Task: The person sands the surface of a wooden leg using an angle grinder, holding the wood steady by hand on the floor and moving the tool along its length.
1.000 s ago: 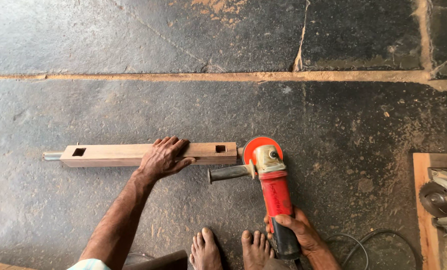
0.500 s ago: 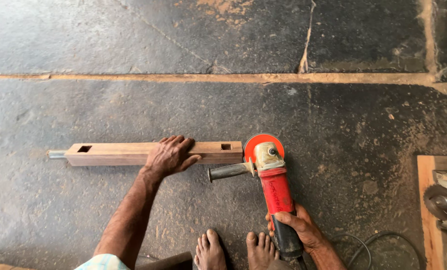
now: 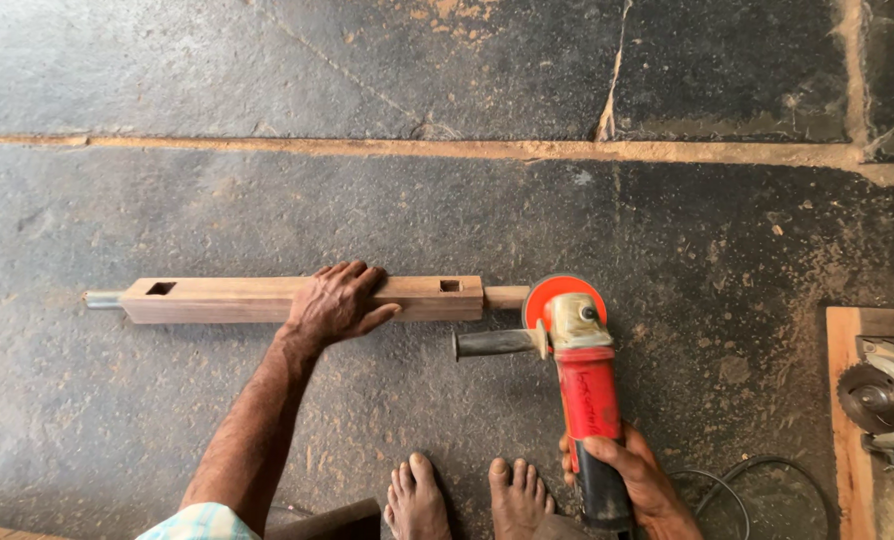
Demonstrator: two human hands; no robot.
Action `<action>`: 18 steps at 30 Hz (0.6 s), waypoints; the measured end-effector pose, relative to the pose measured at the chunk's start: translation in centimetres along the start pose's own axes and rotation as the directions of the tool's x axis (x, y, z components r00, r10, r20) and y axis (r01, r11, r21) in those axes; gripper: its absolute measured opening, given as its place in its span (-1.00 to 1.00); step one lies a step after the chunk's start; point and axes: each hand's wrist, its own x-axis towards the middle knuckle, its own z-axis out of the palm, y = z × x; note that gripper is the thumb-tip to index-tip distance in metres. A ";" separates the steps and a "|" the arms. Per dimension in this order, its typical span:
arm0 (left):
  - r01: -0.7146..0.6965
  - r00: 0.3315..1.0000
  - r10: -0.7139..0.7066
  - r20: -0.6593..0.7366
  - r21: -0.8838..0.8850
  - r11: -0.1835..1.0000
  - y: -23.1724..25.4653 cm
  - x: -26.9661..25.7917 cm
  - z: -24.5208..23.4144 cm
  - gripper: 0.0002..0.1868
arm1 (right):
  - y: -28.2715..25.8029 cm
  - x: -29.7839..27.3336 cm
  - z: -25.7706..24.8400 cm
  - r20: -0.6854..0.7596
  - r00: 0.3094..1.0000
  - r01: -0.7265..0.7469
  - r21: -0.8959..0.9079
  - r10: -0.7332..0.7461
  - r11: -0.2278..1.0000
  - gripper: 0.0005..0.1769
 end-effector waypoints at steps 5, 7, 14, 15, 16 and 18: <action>-0.030 0.997 0.035 -0.064 0.081 0.996 -0.6 1.4 -0.1 -0.27 | -0.7 0.3 0.7 0.063 0.998 0.003 -0.041 0.000 0.999 -0.20; -0.027 0.999 0.032 -0.043 0.113 0.993 -0.9 1.9 0.6 -0.28 | -0.6 2.3 1.4 0.109 0.994 0.013 -0.089 -0.004 0.996 -0.19; -0.047 0.992 0.064 -0.110 0.151 0.987 -1.4 1.6 1.8 -0.28 | 0.0 2.8 1.6 0.127 0.992 0.008 -0.053 -0.001 0.999 -0.20; -0.052 0.987 0.075 -0.142 0.159 0.986 -1.3 1.6 1.8 -0.28 | -0.1 2.4 1.4 0.088 0.996 -0.015 -0.029 0.018 0.999 -0.20; -0.043 0.990 0.062 -0.126 0.145 0.988 -1.4 1.7 1.7 -0.28 | -0.1 2.0 1.3 0.048 0.998 -0.038 -0.004 0.038 0.999 -0.20; -0.032 0.996 0.040 -0.076 0.109 0.993 -1.3 1.6 1.7 -0.28 | 0.3 1.0 1.2 0.014 0.998 -0.057 0.024 0.057 0.998 -0.21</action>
